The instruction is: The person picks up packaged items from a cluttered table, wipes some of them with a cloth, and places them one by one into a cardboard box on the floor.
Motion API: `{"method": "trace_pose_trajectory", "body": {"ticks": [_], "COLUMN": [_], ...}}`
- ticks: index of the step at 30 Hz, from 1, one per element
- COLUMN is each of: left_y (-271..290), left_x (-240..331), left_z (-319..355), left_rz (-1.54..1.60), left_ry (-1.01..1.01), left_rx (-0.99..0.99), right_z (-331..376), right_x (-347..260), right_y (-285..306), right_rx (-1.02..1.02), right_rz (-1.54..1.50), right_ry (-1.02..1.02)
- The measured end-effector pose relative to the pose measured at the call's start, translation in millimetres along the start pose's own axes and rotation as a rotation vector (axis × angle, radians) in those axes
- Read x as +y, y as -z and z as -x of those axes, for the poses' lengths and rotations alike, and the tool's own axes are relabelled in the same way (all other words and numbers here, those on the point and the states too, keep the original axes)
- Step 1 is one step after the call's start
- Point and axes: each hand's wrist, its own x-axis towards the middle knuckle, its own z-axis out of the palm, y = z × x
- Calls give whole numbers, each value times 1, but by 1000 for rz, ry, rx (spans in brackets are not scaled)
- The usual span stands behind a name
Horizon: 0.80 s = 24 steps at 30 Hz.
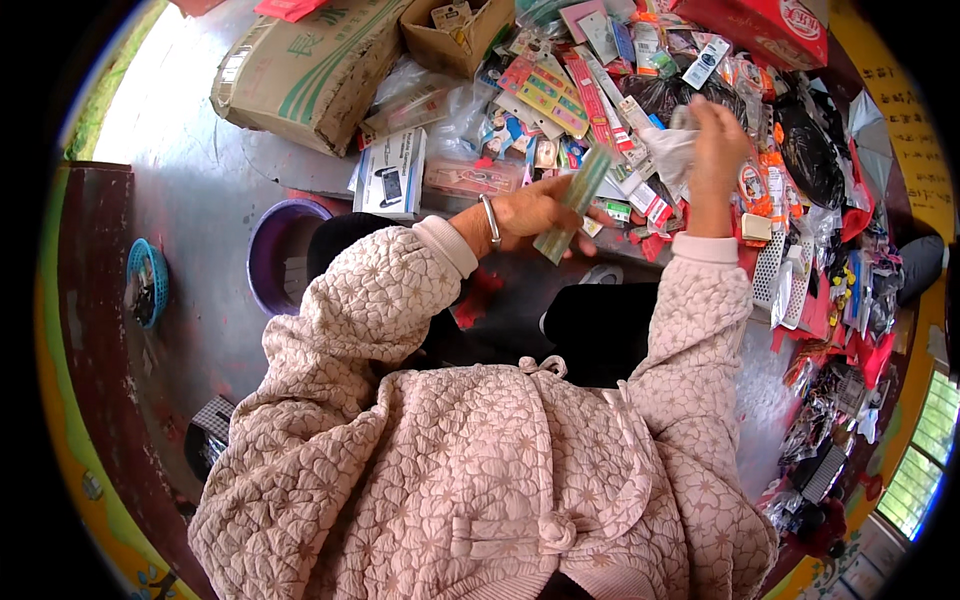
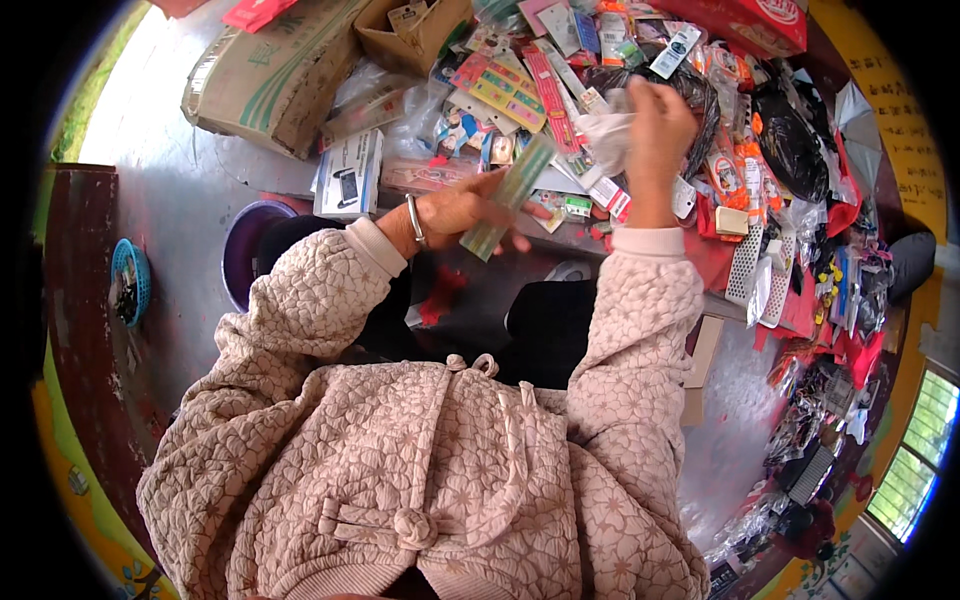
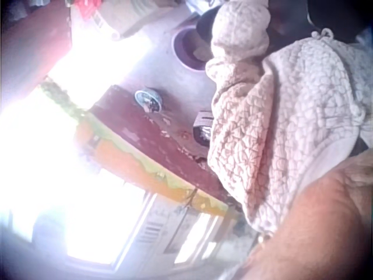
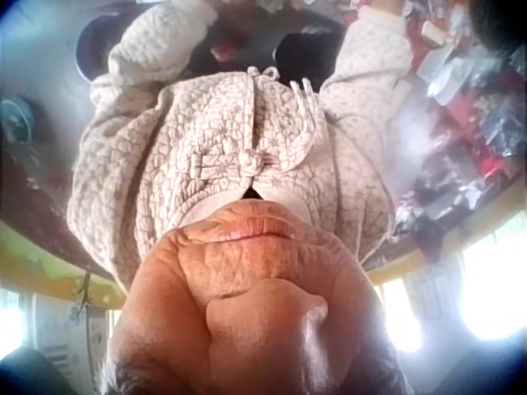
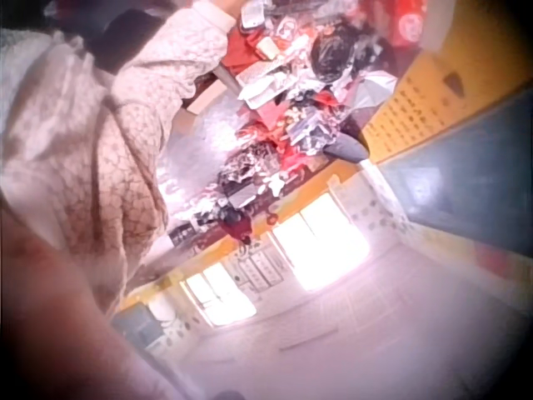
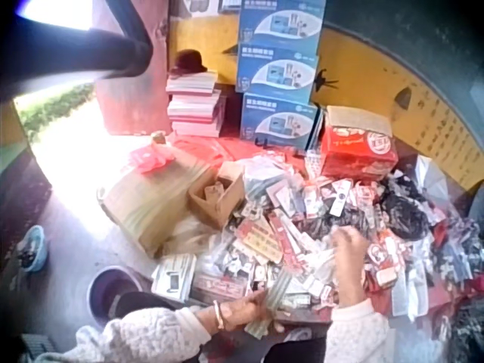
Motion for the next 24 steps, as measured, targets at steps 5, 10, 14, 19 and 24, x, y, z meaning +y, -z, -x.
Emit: {"method": "trace_pose_trajectory", "body": {"ticks": [5, 10, 14, 19, 24], "left_y": [-2, -4, -5, 5, 3], "left_x": [12, 22, 28, 18, 18], "left_z": [1, 4, 11, 5, 2], "left_rz": [73, -22, 141, 210, 156], "left_ry": [8, -70, -99, -143, -92], "left_rx": [36, -85, -131, -66, -36], "right_z": [58, 30, -14, -11, 44], "right_x": [-9, -3, 32, 19, -20], "right_y": [-49, -28, 9, 15, -24], "right_rx": [-349, -140, 210, 168, -24], "right_rz": [448, 454, 509, -153, 649], "right_ry": [718, 543, 355, 22, 971]}}
